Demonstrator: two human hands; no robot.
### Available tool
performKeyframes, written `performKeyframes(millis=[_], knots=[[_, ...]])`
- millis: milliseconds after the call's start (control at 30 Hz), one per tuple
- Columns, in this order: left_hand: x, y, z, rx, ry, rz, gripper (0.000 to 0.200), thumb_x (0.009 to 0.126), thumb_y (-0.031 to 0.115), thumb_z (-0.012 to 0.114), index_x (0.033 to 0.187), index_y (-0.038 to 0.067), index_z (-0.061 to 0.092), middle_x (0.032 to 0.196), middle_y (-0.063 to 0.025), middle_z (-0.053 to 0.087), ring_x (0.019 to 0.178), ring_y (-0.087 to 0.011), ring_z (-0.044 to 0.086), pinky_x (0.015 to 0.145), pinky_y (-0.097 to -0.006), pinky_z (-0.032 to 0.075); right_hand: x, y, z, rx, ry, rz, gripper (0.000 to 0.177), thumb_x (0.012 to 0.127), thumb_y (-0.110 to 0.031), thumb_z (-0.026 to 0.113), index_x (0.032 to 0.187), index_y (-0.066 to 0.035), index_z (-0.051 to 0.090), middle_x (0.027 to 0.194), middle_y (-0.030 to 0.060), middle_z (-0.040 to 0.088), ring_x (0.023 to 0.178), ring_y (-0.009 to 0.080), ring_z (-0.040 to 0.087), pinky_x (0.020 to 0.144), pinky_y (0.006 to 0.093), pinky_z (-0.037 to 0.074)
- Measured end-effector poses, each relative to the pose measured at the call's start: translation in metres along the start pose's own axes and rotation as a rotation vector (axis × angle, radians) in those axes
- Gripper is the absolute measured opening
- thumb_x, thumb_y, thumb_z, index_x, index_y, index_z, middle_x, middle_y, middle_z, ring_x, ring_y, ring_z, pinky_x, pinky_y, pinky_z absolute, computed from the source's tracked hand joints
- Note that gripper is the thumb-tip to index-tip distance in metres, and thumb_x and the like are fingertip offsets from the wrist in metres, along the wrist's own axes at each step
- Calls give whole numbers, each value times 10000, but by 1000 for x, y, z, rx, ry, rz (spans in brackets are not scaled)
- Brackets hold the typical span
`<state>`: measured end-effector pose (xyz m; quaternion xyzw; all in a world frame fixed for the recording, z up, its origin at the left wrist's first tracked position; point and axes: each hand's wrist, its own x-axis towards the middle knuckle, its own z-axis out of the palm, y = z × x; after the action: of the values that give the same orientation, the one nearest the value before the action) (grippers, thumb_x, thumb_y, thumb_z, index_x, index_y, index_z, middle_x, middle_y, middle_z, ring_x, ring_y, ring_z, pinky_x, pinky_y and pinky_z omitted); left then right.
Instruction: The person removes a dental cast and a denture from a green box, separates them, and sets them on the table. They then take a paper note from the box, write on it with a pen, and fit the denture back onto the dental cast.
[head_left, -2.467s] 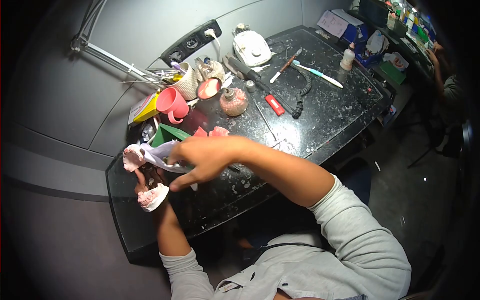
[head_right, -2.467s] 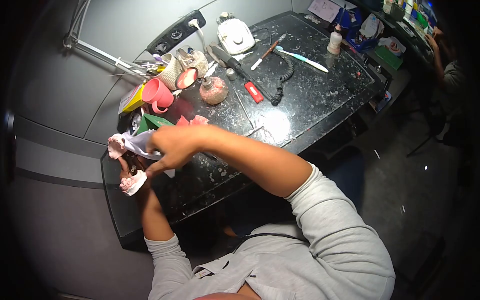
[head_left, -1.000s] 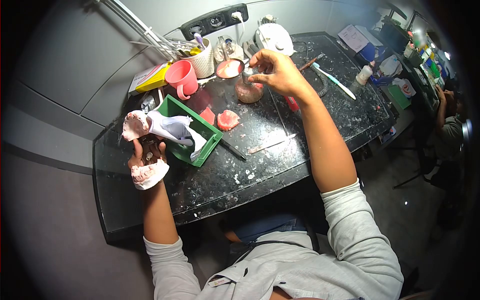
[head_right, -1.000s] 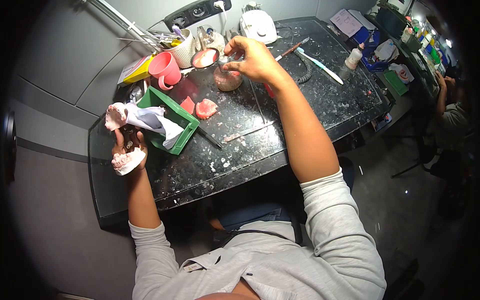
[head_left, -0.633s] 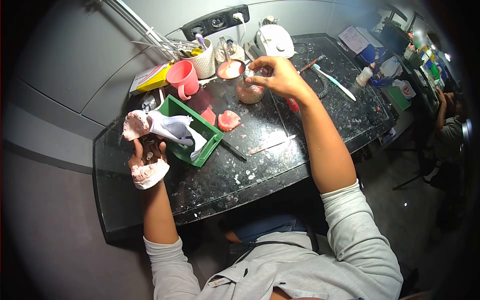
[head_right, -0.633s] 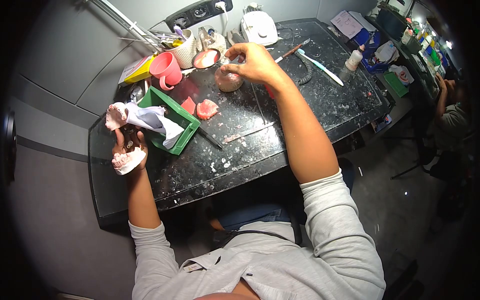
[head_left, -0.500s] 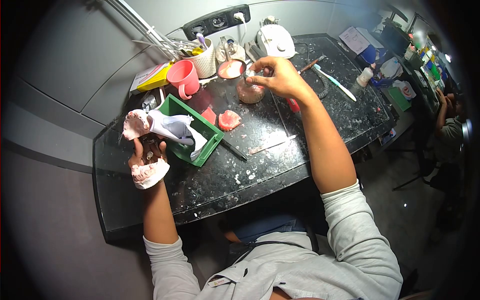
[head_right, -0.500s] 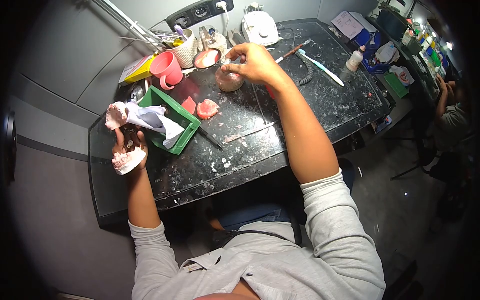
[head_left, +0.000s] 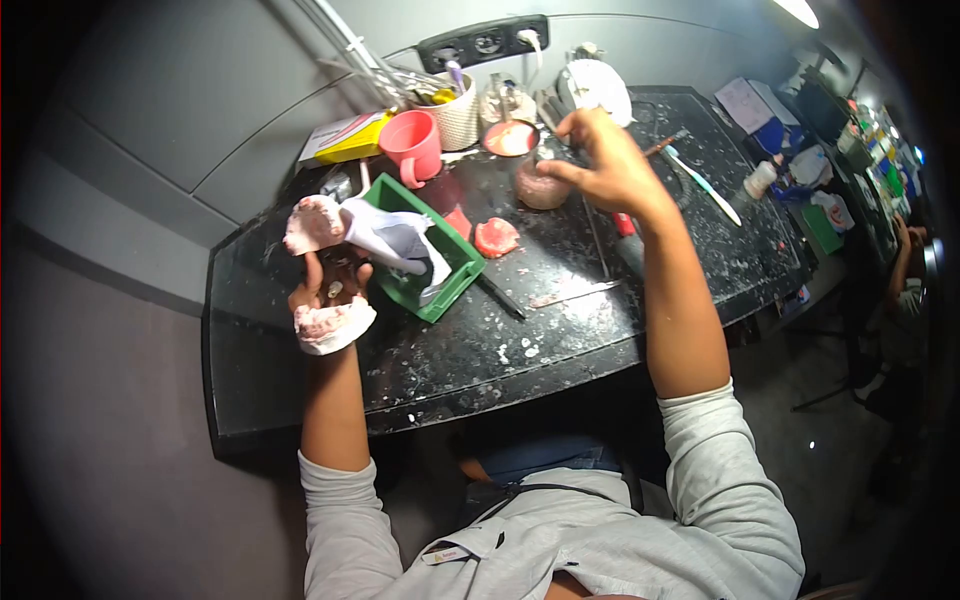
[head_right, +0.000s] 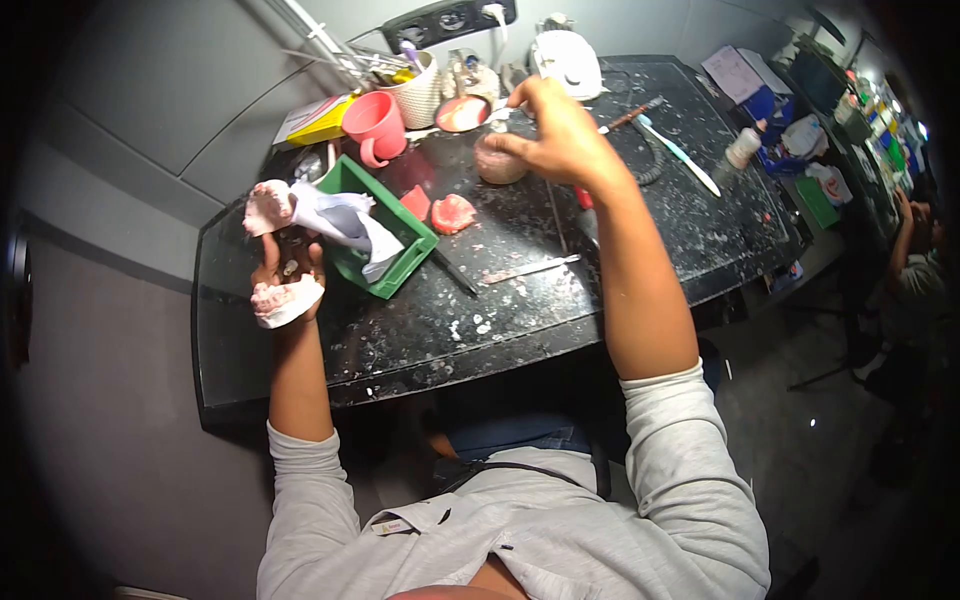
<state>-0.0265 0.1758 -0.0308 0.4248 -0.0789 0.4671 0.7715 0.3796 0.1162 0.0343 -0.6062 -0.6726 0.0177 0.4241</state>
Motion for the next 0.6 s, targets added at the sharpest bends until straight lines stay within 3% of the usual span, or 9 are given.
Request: performKeyframes(millis=[33,100,167,200,300,367,467,567,600], knots=[[6,-1,11,-24,2,-6,512,1078,336,376,1529,100,324,1520,-104,436,1305,-299,519,1021,-472,526,4,-19,-14,114,9,61,405,757,-276,863,940,-25,602,931,99,625,919,222,610,837,355,497],[7,0,17,-117,47,-49,514,1076,323,384,1529,89,317,1491,-117,467,1268,-318,552,1032,-486,523,0,-35,-26,405,-74,57,378,785,-267,859,899,-48,572,853,21,597,789,86,552,698,269,470],[4,-2,21,-120,180,-22,494,1069,310,410,1496,66,364,1410,-144,543,1183,-325,614,983,-506,558,-8,-61,-20,708,-198,-22,362,793,-258,856,882,-46,577,852,20,606,732,75,550,645,250,466],[5,-3,21,-71,172,-33,484,1065,311,423,1472,51,392,1369,-158,570,1151,-323,632,948,-517,573,-10,-74,-11,616,-172,-156,356,788,-251,862,872,-37,589,848,18,617,708,64,553,614,237,464],[0,-3,23,-19,206,-46,505,1052,317,452,1451,12,393,1319,-202,591,1126,-339,643,897,-524,598,-23,-113,17,580,-284,-159,409,800,-358,839,893,-25,620,813,61,626,700,143,606,620,289,498],[-6,-5,26,-15,286,-24,574,1035,326,483,1457,-33,337,1300,-261,576,1140,-376,631,863,-515,616,-33,-125,32,532,-321,-156,345,813,-284,826,873,-19,613,783,97,630,686,196,628,612,333,504],[1,-6,35,-62,239,-23,553,1038,305,478,1454,-33,344,1308,-248,573,1160,-373,617,866,-518,615,-40,-126,46,561,-263,-156,175,822,-79,764,845,-19,601,763,120,647,678,276,651,616,375,509],[4,-5,36,-68,236,29,536,1040,286,479,1453,-32,350,1318,-242,569,1149,-377,621,874,-529,609,-36,-118,47,562,-180,-140,146,822,-58,747,848,-14,610,769,119,652,685,267,662,621,361,515],[4,-2,28,-19,215,36,510,1047,311,460,1444,-1,388,1338,-194,574,1129,-329,635,878,-506,607,-36,-116,44,592,-180,-96,105,829,-44,721,851,-15,623,774,119,663,700,238,677,628,334,526]])
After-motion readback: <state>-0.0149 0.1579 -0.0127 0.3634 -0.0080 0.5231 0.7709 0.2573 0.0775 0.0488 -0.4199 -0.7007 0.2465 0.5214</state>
